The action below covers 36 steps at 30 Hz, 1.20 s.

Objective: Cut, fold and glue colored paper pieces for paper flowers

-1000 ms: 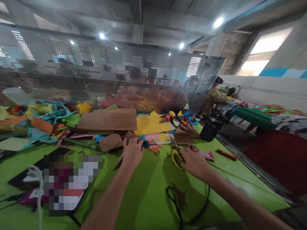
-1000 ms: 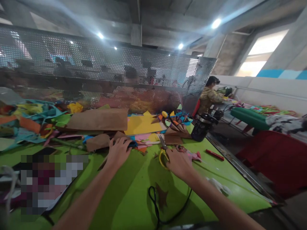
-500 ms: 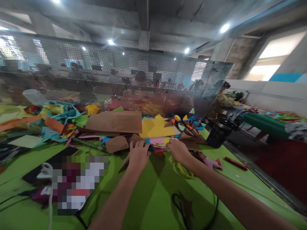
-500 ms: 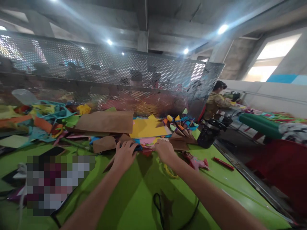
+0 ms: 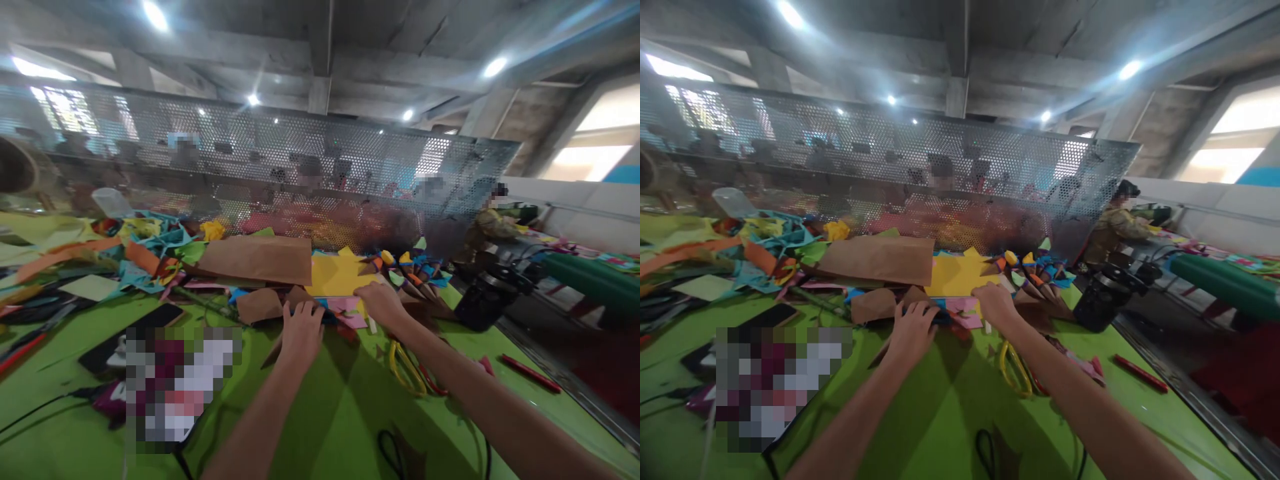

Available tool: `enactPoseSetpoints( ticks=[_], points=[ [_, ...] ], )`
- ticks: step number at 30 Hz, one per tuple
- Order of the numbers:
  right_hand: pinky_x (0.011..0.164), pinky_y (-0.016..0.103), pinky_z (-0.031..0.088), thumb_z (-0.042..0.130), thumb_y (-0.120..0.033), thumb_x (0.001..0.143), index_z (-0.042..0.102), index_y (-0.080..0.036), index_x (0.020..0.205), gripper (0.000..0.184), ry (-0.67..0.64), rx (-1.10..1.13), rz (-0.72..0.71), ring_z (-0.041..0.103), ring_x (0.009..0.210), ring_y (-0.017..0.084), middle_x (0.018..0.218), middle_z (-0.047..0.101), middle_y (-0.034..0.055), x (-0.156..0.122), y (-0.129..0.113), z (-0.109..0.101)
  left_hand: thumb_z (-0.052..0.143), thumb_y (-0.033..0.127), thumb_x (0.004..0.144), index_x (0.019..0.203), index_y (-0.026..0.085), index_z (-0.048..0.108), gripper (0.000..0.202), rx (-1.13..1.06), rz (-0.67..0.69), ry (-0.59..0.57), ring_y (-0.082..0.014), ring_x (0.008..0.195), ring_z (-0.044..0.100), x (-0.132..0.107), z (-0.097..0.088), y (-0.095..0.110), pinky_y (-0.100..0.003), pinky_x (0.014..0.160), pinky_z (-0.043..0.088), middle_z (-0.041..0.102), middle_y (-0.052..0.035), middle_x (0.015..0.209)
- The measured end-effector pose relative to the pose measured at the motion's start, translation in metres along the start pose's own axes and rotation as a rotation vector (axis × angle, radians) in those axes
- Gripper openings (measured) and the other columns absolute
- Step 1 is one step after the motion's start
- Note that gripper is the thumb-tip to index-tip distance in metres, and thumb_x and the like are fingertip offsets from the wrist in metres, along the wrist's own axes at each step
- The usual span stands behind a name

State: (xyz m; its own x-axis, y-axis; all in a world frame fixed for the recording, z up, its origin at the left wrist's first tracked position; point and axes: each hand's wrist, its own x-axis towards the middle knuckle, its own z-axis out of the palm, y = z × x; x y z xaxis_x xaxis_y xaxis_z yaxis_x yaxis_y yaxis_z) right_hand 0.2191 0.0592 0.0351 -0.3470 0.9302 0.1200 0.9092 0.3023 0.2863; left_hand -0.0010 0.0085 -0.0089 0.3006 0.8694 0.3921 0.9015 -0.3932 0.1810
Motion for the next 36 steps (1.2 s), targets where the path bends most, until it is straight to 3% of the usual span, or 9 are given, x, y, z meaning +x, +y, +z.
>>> enactPoseSetpoints(
  ticks=[4, 9, 16, 22, 30, 34, 36],
  points=[
    [0.090, 0.035, 0.044, 0.053, -0.013, 0.092, 0.061, -0.020, 0.126, 0.036, -0.010, 0.007, -0.063, 0.063, 0.107, 0.023, 0.116, 0.070, 0.0104, 0.031, -0.002, 0.011, 0.051, 0.011, 0.087, 0.122, 0.024, 0.060, 0.039, 0.025, -0.024, -0.034, -0.0288, 0.114, 0.054, 0.000, 0.000, -0.004, -0.059, 0.108, 0.027, 0.063, -0.0100, 0.118],
    [0.087, 0.044, 0.053, 0.060, -0.034, 0.094, 0.062, -0.015, 0.117, 0.029, -0.054, -0.020, -0.152, 0.065, 0.099, 0.022, 0.116, 0.065, 0.0080, 0.048, -0.001, 0.026, 0.043, 0.001, 0.085, 0.125, 0.028, 0.060, 0.051, 0.042, -0.052, -0.052, -0.0286, 0.114, 0.054, 0.004, 0.001, -0.014, -0.060, 0.106, 0.028, 0.064, -0.0081, 0.117],
    [0.086, 0.043, 0.054, 0.060, -0.033, 0.094, 0.063, -0.015, 0.113, 0.026, 0.029, -0.042, -0.109, 0.064, 0.099, 0.021, 0.114, 0.065, 0.0078, 0.050, 0.002, 0.030, 0.039, 0.006, 0.092, 0.118, 0.029, 0.064, 0.043, 0.079, -0.175, -0.006, -0.0273, 0.112, 0.055, 0.017, -0.001, -0.027, -0.058, 0.107, 0.026, 0.066, -0.0076, 0.113],
    [0.087, 0.041, 0.051, 0.057, -0.027, 0.095, 0.064, -0.015, 0.099, 0.015, 0.105, -0.034, -0.060, 0.063, 0.097, 0.020, 0.097, 0.067, 0.0039, 0.050, 0.005, 0.022, 0.040, 0.005, 0.091, 0.120, 0.024, 0.063, 0.042, 0.123, -0.243, 0.004, -0.0293, 0.110, 0.056, 0.022, -0.001, -0.035, -0.058, 0.106, 0.028, 0.066, -0.0090, 0.112],
    [0.087, 0.044, 0.053, 0.061, -0.034, 0.094, 0.063, -0.014, 0.113, 0.028, 0.065, -0.058, 0.010, 0.064, 0.099, 0.022, 0.114, 0.065, 0.0081, 0.055, 0.001, 0.018, 0.046, 0.006, 0.085, 0.120, 0.022, 0.062, 0.041, 0.157, -0.238, 0.021, -0.0303, 0.112, 0.055, 0.020, 0.006, -0.036, -0.059, 0.106, 0.028, 0.065, -0.0102, 0.114],
    [0.093, 0.041, 0.048, 0.060, -0.024, 0.092, 0.065, -0.016, 0.113, 0.023, 0.056, -0.012, -0.080, 0.063, 0.107, 0.023, 0.111, 0.069, 0.0083, 0.057, -0.016, 0.014, 0.051, 0.012, 0.085, 0.129, 0.021, 0.057, 0.045, 0.133, -0.228, 0.032, -0.0312, 0.116, 0.052, 0.020, 0.008, -0.032, -0.061, 0.107, 0.028, 0.063, -0.0112, 0.121],
    [0.097, 0.036, 0.044, 0.061, -0.018, 0.090, 0.063, -0.020, 0.120, 0.031, 0.054, 0.020, -0.174, 0.060, 0.114, 0.021, 0.117, 0.069, 0.0072, 0.061, -0.027, 0.014, 0.050, 0.014, 0.087, 0.133, 0.023, 0.054, 0.048, 0.102, -0.191, 0.047, -0.0306, 0.121, 0.049, 0.021, 0.010, -0.027, -0.063, 0.108, 0.025, 0.060, -0.0104, 0.130]
  ],
)
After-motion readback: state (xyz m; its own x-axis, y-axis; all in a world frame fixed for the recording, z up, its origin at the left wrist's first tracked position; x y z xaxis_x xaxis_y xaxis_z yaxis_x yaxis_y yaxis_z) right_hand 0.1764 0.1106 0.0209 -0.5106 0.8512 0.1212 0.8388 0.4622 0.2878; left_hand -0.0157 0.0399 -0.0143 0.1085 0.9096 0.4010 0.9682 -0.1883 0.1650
